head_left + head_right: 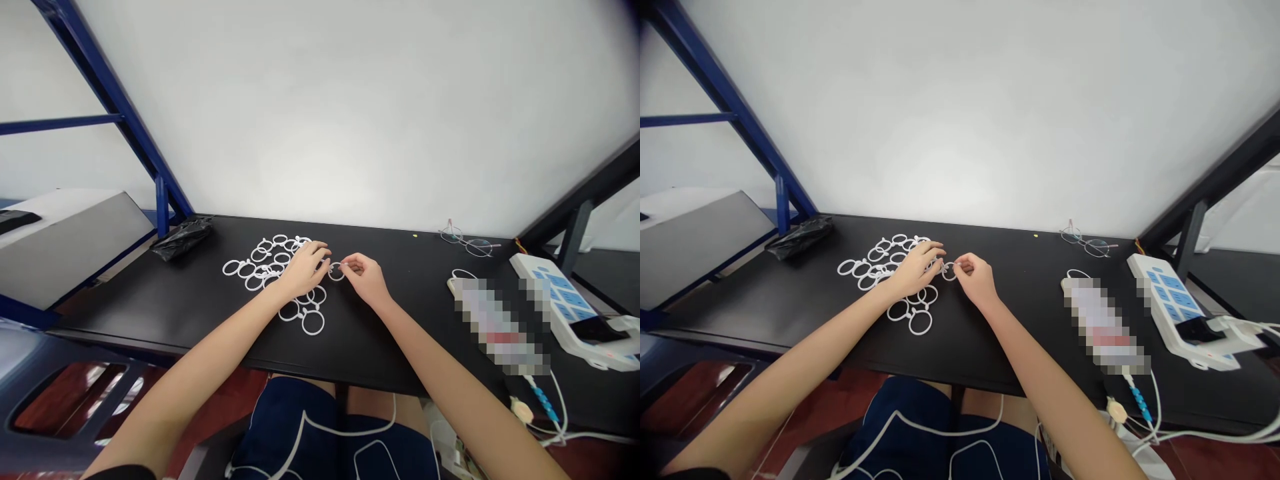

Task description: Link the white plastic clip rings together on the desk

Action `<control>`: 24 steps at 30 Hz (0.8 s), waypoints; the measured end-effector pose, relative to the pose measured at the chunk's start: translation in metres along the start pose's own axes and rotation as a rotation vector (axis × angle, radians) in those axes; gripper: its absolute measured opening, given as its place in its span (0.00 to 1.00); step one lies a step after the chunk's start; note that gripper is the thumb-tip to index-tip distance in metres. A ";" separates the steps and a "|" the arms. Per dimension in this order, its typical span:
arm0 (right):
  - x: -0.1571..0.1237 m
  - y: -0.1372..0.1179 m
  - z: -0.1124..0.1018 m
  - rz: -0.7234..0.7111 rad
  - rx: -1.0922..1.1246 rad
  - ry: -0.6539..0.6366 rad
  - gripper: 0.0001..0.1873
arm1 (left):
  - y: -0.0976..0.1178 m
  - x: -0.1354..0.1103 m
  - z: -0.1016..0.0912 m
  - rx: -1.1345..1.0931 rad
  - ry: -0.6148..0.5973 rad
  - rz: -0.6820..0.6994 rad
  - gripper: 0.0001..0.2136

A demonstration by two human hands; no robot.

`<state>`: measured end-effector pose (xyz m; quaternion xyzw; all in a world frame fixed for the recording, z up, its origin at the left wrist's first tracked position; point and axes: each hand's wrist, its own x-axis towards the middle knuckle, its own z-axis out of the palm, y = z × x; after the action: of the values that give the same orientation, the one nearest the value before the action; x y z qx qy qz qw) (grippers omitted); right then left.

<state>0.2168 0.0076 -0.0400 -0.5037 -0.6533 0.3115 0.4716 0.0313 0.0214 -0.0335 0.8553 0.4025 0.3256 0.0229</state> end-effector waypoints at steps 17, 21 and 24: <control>-0.001 -0.002 -0.001 -0.008 -0.037 -0.090 0.05 | -0.014 -0.004 0.015 0.032 -0.179 -0.135 0.17; -0.001 -0.002 0.000 -0.007 -0.021 -0.074 0.06 | -0.016 -0.002 0.013 -0.065 -0.175 -0.119 0.14; -0.002 -0.002 -0.001 0.004 -0.006 -0.049 0.06 | -0.017 -0.001 0.013 -0.141 -0.160 -0.121 0.12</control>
<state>0.2169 0.0056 -0.0389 -0.4985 -0.6645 0.3228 0.4536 0.0262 0.0350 -0.0494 0.8491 0.4263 0.2815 0.1345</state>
